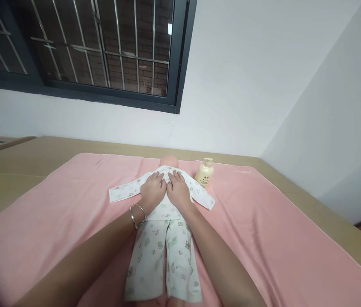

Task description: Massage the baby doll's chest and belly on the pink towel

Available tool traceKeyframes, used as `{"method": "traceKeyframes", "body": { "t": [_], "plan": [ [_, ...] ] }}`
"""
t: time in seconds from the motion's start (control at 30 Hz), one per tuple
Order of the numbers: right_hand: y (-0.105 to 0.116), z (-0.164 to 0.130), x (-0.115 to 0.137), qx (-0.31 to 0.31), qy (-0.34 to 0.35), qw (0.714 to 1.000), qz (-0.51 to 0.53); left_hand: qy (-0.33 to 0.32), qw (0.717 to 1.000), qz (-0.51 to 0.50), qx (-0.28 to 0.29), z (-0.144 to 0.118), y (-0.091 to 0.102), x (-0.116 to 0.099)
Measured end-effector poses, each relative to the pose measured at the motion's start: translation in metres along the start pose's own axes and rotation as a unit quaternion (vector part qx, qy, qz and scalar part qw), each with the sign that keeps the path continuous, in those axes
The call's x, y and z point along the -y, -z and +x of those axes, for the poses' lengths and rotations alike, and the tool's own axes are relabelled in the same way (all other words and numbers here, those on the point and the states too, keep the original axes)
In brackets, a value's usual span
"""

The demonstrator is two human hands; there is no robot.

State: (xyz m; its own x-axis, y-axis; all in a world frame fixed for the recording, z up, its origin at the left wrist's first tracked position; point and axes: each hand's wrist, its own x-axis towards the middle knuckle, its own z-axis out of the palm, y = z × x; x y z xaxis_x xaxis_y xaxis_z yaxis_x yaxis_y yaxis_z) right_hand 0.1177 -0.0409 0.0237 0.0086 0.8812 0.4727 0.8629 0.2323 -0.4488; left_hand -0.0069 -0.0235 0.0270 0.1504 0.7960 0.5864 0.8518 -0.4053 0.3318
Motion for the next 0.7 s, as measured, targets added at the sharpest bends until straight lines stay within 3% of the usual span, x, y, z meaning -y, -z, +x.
{"method": "traceKeyframes", "body": {
  "t": [0.37,0.7],
  "plan": [
    [-0.0007,-0.0007,0.0009,-0.005,-0.008,1.0,0.01,0.022,0.999,-0.016,0.022,-0.0002,0.0013,-0.0013],
    [-0.0003,-0.0013,0.0013,-0.011,-0.008,1.0,0.01,0.002,1.0,-0.029,0.0,0.0007,-0.0073,0.0035]
  ]
}}
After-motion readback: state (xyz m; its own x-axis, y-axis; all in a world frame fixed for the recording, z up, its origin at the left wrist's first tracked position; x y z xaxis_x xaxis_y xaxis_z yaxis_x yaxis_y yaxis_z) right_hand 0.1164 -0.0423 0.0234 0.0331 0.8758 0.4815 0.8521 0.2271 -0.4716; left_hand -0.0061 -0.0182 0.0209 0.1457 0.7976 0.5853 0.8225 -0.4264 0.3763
